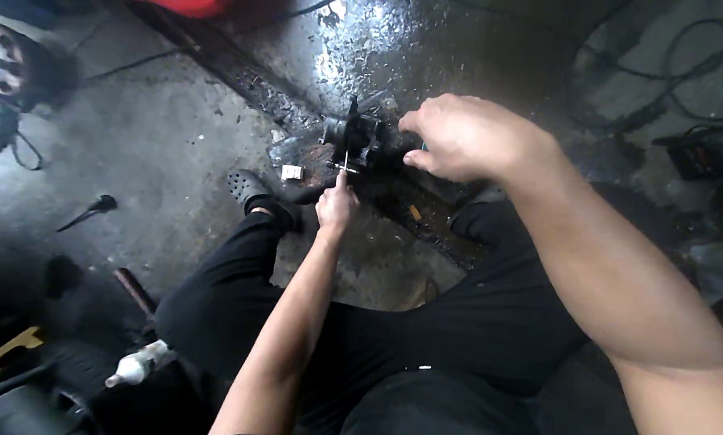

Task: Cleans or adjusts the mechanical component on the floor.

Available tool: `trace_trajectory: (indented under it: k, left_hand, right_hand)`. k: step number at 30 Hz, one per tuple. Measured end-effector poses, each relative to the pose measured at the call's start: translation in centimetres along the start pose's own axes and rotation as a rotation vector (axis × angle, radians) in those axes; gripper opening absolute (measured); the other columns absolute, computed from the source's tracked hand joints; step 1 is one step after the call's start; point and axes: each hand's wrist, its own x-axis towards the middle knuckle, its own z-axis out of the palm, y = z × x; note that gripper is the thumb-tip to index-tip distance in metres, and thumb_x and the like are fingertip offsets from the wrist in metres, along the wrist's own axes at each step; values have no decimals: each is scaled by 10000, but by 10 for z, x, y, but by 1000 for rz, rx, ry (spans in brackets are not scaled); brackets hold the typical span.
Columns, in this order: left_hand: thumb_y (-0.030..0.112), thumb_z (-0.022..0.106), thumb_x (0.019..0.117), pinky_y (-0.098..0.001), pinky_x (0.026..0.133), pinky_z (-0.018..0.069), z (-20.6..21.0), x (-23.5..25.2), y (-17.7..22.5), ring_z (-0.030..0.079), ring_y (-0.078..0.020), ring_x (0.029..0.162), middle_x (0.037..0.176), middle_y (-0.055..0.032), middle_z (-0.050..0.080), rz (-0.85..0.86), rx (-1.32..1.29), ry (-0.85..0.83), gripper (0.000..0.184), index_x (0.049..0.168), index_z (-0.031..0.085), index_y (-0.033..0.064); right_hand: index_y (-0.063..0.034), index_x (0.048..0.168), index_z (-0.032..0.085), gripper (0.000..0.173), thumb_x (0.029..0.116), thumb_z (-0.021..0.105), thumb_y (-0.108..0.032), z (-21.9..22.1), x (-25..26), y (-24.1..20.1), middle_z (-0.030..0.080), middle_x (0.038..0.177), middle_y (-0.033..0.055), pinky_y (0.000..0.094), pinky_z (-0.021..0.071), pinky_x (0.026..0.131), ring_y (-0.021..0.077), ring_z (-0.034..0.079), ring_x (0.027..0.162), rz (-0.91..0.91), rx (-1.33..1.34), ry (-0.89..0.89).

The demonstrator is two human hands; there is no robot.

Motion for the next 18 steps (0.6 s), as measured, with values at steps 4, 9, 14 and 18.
trace_trajectory:
  k: [4, 9, 14, 18]
  left_hand:
    - [220, 560, 994, -687, 807, 545, -63, -23, 25, 691, -467, 1071, 1153, -250, 701, 0, 162, -112, 365, 1341, 612, 119]
    - [209, 663, 909, -703, 766, 540, -81, -19, 34, 696, -460, 1033, 1097, -250, 705, -9, 177, -152, 272, 1144, 685, 73]
    - [261, 561, 1002, -695, 818, 542, -50, -7, 14, 686, -470, 1085, 1159, -249, 702, 16, 88, -95, 347, 1322, 627, 144]
    - [287, 516, 1037, -680, 870, 536, -26, 2, -12, 688, -457, 1095, 1169, -232, 713, 30, -25, -30, 408, 1434, 588, 224]
  right_hand:
    - [-131, 1381, 598, 445, 1025, 607, -397, 0, 4, -4, 673, 1195, 149, 609, 540, 901, 352, 662, 1132, -8, -6, 0]
    - [-133, 1408, 589, 466, 1024, 605, -396, 0, 7, -8, 676, 1211, 146, 610, 540, 909, 353, 662, 1141, -13, -3, -6]
    - [-134, 1391, 595, 451, 1021, 614, -392, 1, 4, -4, 676, 1197, 150, 611, 541, 907, 358, 663, 1134, -6, -1, -2]
    - [-130, 1389, 593, 448, 1026, 606, -392, 0, 5, -5, 678, 1180, 155, 617, 534, 898, 362, 660, 1127, -1, -17, -10]
